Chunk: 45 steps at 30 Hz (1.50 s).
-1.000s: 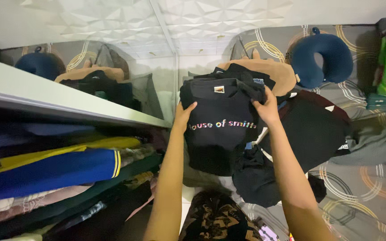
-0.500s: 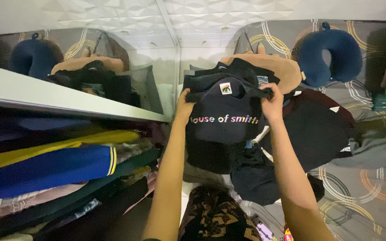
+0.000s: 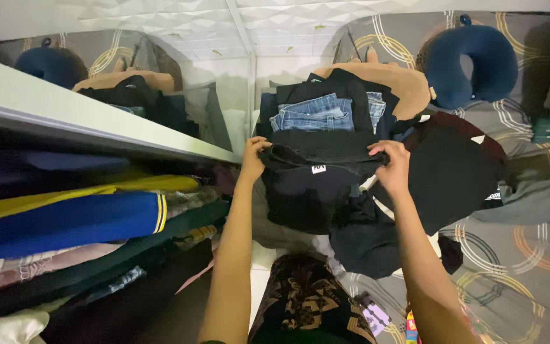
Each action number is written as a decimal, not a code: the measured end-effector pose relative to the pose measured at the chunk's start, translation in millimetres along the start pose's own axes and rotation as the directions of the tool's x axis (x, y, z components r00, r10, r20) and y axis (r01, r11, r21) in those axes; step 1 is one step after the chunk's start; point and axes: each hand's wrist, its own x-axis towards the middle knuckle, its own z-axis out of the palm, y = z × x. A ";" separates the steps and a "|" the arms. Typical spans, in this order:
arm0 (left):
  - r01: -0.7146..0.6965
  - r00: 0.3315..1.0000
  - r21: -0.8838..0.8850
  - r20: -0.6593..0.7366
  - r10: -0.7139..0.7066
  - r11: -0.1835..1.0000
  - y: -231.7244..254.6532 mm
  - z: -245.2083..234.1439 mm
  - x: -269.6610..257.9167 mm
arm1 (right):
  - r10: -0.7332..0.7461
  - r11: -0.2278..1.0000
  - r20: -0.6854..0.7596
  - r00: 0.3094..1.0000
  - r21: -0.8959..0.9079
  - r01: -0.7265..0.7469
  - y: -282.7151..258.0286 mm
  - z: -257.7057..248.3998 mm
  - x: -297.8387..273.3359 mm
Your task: The person picks up and folds black clothes from a pile on a bed and then places them onto a shelf in a closet.
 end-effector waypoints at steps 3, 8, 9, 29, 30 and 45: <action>0.219 0.973 -0.013 0.070 -0.218 0.976 -0.8 -3.5 -22.9 | -0.009 0.992 0.009 1.000 -0.128 0.010 2.6 4.0 -21.5; 0.467 0.881 -0.115 0.143 -0.450 0.877 25.4 -7.1 -50.1 | 0.079 0.970 0.052 0.996 -0.235 -0.065 8.6 12.3 -48.2; 0.547 0.831 -0.071 0.165 -0.531 0.834 31.8 -7.2 -52.8 | 0.089 0.958 0.056 0.994 -0.278 -0.070 8.7 14.1 -51.2; 0.538 0.841 -0.077 -0.008 -0.540 0.839 18.0 37.3 -78.9 | 0.138 0.624 0.197 0.971 -0.779 0.069 28.7 82.4 -105.4; 0.570 0.821 -0.028 -0.026 -0.570 0.821 21.4 35.8 -79.0 | 0.154 0.647 0.182 0.971 -0.762 0.040 30.7 85.8 -106.7; 0.642 0.765 -0.022 0.068 -0.640 0.766 50.0 27.5 -65.8 | 0.168 0.622 0.184 0.968 -0.782 0.041 47.7 88.5 -91.7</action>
